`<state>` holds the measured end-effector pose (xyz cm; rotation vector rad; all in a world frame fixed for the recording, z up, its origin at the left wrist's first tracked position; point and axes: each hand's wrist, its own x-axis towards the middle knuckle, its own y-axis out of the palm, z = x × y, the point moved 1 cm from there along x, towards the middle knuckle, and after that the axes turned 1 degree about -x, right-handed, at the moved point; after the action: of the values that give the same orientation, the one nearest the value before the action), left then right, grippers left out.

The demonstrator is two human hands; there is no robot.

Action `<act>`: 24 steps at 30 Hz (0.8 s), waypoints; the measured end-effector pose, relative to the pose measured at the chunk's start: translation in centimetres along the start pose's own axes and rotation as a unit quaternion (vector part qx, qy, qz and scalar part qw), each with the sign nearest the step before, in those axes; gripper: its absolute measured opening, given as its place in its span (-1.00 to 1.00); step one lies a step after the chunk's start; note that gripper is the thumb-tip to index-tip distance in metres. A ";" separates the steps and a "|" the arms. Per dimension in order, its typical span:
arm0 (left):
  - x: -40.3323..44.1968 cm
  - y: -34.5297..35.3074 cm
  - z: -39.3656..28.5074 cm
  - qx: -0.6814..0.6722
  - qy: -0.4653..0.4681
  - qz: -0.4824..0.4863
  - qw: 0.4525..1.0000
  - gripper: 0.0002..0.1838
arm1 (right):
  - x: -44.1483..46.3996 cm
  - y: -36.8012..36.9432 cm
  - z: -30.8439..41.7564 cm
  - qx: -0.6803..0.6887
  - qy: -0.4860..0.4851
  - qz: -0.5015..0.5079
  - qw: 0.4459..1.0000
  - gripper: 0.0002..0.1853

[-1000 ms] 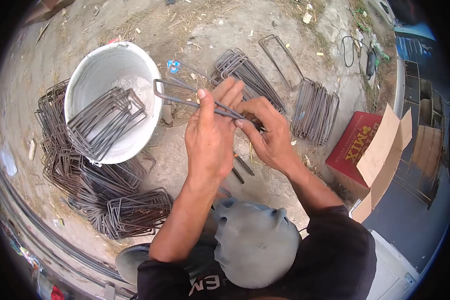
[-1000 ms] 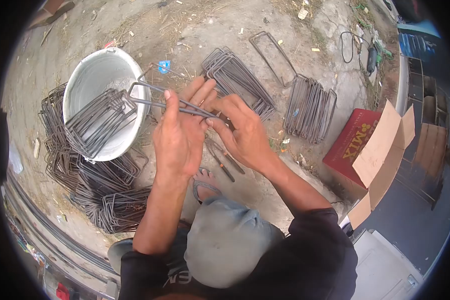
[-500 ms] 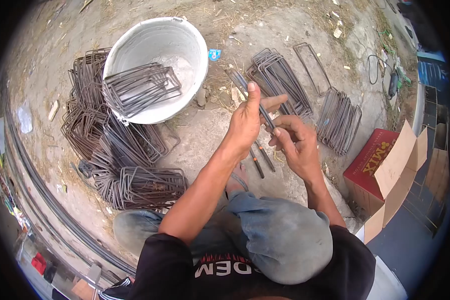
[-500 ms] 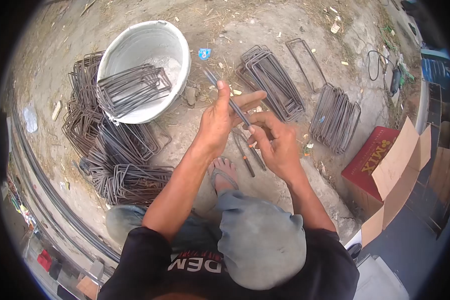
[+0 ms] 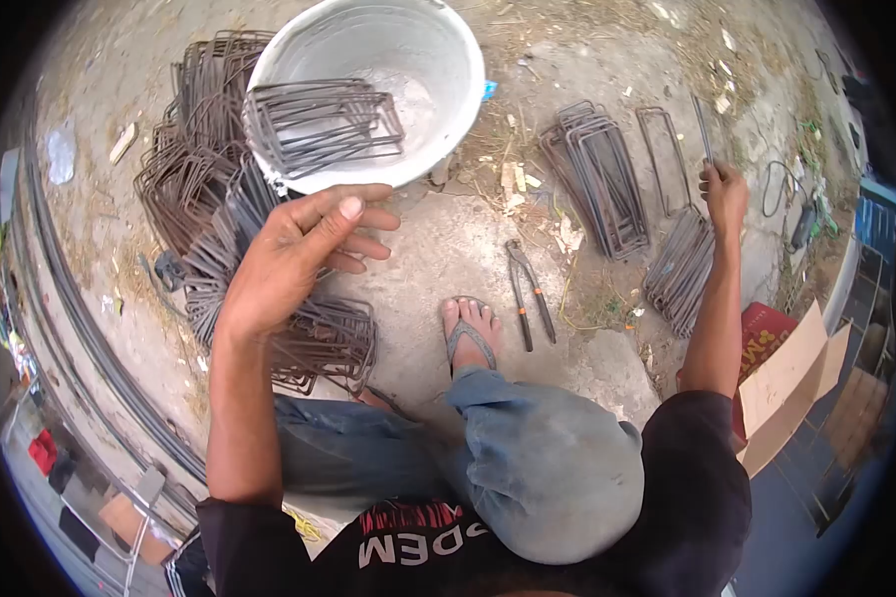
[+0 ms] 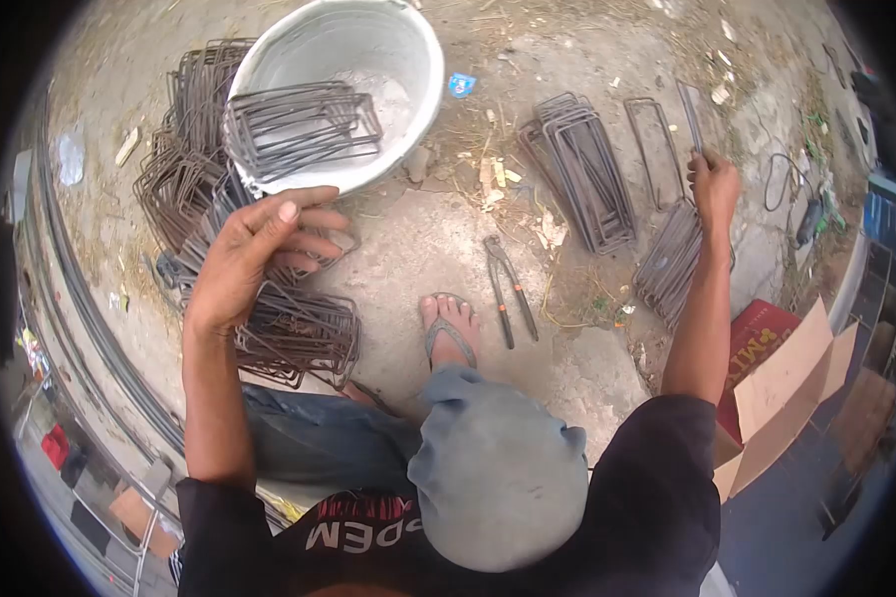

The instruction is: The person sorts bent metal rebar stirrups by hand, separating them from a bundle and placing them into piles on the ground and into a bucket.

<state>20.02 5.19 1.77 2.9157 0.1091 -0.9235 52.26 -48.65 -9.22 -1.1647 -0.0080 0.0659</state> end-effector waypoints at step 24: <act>-7.8 -11.0 5.0 -0.237 0.147 -0.470 0.837 -0.60 | -35.2 21.7 36.1 0.212 -0.380 0.389 0.812 -0.67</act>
<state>9.74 15.25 1.59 2.3923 1.6290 -0.3628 14.60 -8.96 -13.92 -0.5606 -0.2164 1.2086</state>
